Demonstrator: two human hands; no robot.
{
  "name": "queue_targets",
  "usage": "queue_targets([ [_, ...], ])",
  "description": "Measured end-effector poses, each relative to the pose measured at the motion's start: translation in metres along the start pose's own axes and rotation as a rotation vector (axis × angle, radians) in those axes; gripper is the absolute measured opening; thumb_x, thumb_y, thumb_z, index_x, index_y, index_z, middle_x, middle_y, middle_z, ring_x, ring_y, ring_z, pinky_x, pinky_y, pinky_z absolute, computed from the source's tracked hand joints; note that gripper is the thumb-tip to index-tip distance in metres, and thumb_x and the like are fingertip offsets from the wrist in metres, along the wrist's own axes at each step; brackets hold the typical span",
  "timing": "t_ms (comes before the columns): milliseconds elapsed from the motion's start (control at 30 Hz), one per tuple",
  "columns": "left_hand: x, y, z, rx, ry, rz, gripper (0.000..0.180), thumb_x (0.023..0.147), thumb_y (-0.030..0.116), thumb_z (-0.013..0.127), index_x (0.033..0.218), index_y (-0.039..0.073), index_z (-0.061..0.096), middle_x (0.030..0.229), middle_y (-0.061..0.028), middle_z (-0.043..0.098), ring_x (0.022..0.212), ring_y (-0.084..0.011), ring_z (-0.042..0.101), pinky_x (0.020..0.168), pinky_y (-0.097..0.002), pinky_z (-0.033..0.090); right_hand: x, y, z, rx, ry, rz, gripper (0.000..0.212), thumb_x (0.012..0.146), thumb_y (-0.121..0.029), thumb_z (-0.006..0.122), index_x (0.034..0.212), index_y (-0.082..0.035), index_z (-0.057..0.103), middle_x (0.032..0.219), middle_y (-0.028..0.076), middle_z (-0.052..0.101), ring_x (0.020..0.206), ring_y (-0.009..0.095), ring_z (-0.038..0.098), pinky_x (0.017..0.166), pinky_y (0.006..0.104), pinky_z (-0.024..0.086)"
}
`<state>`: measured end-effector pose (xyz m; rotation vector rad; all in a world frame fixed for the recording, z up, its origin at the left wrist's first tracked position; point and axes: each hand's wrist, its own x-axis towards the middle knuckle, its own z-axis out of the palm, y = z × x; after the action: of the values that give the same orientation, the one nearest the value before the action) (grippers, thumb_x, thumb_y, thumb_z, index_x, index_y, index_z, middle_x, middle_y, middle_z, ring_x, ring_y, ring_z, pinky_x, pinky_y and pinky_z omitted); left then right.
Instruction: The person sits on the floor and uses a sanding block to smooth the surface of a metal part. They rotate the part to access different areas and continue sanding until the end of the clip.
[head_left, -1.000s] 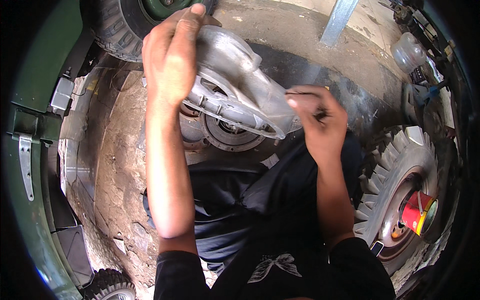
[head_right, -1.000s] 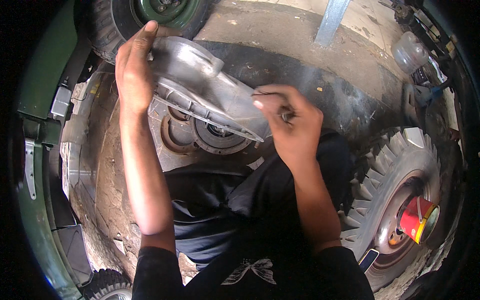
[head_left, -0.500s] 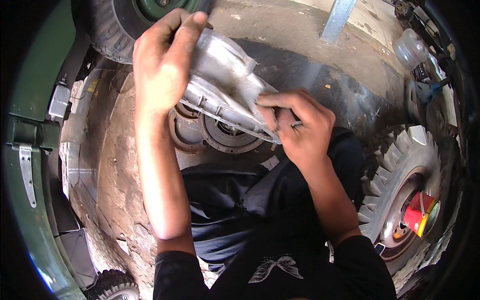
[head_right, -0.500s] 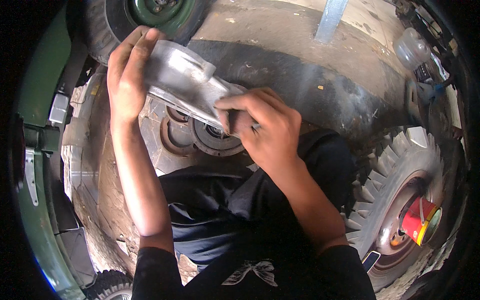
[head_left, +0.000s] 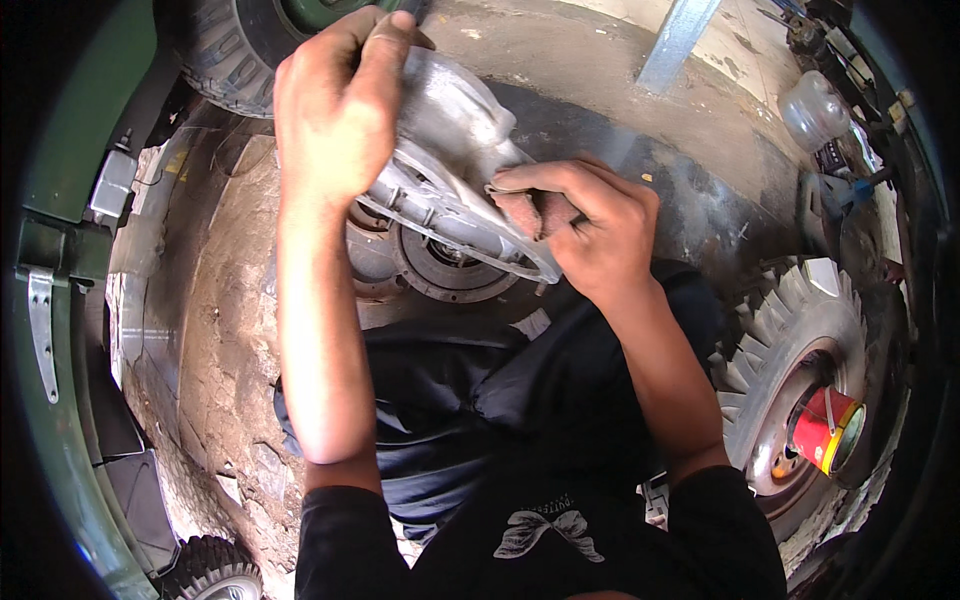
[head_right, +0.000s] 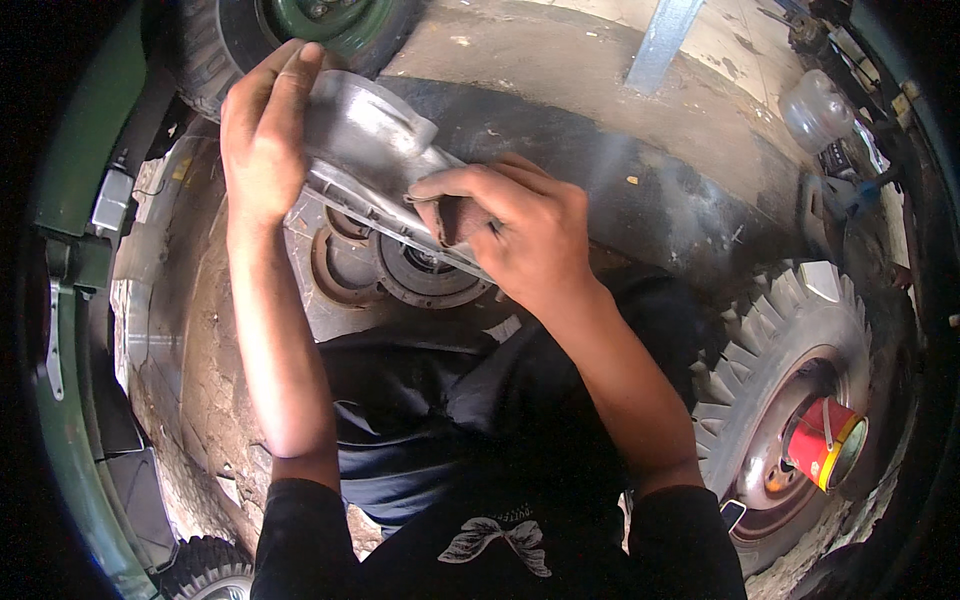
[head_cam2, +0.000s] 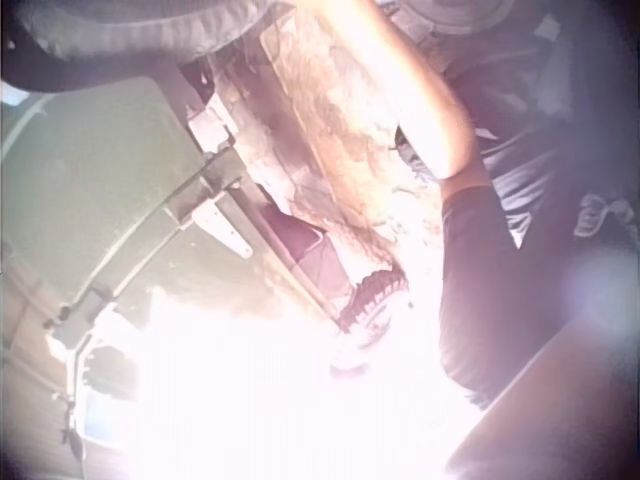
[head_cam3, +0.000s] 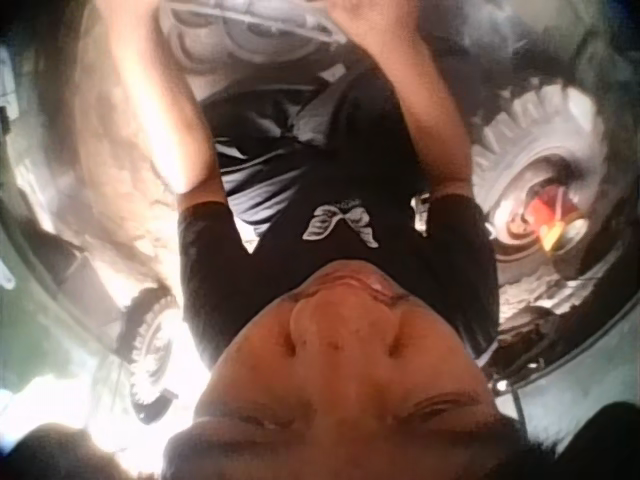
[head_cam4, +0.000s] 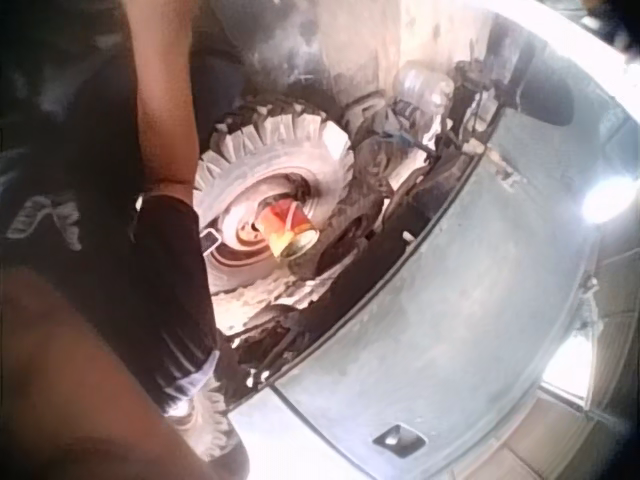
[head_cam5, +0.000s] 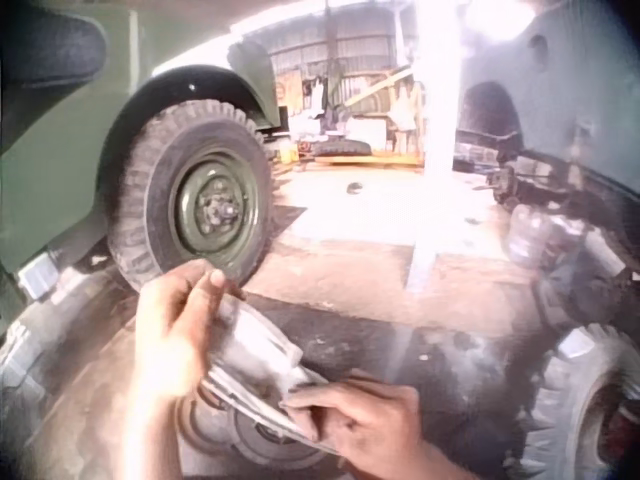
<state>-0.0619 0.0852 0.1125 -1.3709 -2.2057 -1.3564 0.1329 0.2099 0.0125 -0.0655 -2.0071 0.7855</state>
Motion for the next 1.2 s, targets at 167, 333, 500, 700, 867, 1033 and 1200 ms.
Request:
queue_targets([
  [167,0.002,-0.006,0.000,0.000,0.030,0.025,0.037,0.109,0.033,0.058,0.105,-0.001,0.074,0.077,-0.0079,0.063,0.075,-0.0158,0.056,0.073,-0.0340,0.047,-0.028,0.014,-0.031,-0.004,-0.089,-0.055,0.044,0.073,0.014,0.068,0.107,-0.010,0.084,0.089,0.008,0.082,0.070,0.019,0.073,0.066,0.0336,0.061],
  [333,-0.001,0.004,0.005,0.033,0.021,0.019,0.037,0.109,0.031,0.058,0.106,-0.002,0.073,0.077,-0.0094,0.064,0.075,-0.0175,0.057,0.074,-0.0350,0.048,-0.009,0.002,-0.018,0.053,-0.092,-0.039,0.042,0.076,0.016,0.069,0.108,-0.008,0.081,0.097,0.010,0.082,0.080,0.022,0.079,0.072,0.0360,0.063],
  [500,0.000,0.002,-0.003,0.041,-0.006,0.002,0.036,0.109,0.031,0.057,0.101,-0.001,0.072,0.076,-0.0082,0.062,0.073,-0.0178,0.055,0.071,-0.0350,0.046,-0.033,0.000,-0.020,0.070,-0.104,-0.047,0.033,0.076,0.017,0.074,0.105,-0.001,0.076,0.098,0.013,0.083,0.084,0.024,0.081,0.077,0.0330,0.063],
  [700,-0.002,-0.002,-0.005,-0.004,-0.038,0.015,0.035,0.110,0.030,0.056,0.101,-0.001,0.071,0.075,-0.0082,0.061,0.074,-0.0163,0.055,0.071,-0.0349,0.045,-0.016,-0.011,-0.010,0.020,-0.057,-0.049,0.026,0.082,0.014,0.073,0.104,0.001,0.075,0.098,0.014,0.083,0.086,0.025,0.081,0.076,0.0353,0.063],
  [867,0.004,-0.013,-0.003,0.068,0.014,0.107,0.035,0.109,0.030,0.058,0.109,-0.002,0.073,0.081,-0.0095,0.066,0.078,-0.0167,0.059,0.075,-0.0326,0.048,-0.042,-0.003,-0.025,0.027,-0.058,-0.016,0.019,0.087,0.012,0.075,0.103,0.002,0.075,0.099,0.015,0.083,0.087,0.025,0.080,0.077,0.0353,0.063],
  [1033,0.011,-0.020,0.001,0.014,0.050,0.122,0.036,0.108,0.030,0.058,0.115,-0.001,0.076,0.084,-0.0083,0.069,0.081,-0.0148,0.060,0.078,-0.0321,0.048,-0.062,0.011,-0.021,0.008,0.015,-0.031,0.029,0.079,0.015,0.078,0.105,0.002,0.076,0.103,0.015,0.083,0.086,0.025,0.080,0.077,0.0344,0.064],
  [1200,0.012,-0.019,-0.003,0.046,-0.018,0.031,0.037,0.109,0.031,0.058,0.115,-0.002,0.076,0.083,-0.0064,0.067,0.080,-0.0140,0.058,0.077,-0.0306,0.047,-0.074,0.021,-0.007,-0.009,0.134,-0.115,0.032,0.076,0.016,0.076,0.104,0.000,0.076,0.103,0.014,0.084,0.085,0.025,0.080,0.074,0.0348,0.064],
])
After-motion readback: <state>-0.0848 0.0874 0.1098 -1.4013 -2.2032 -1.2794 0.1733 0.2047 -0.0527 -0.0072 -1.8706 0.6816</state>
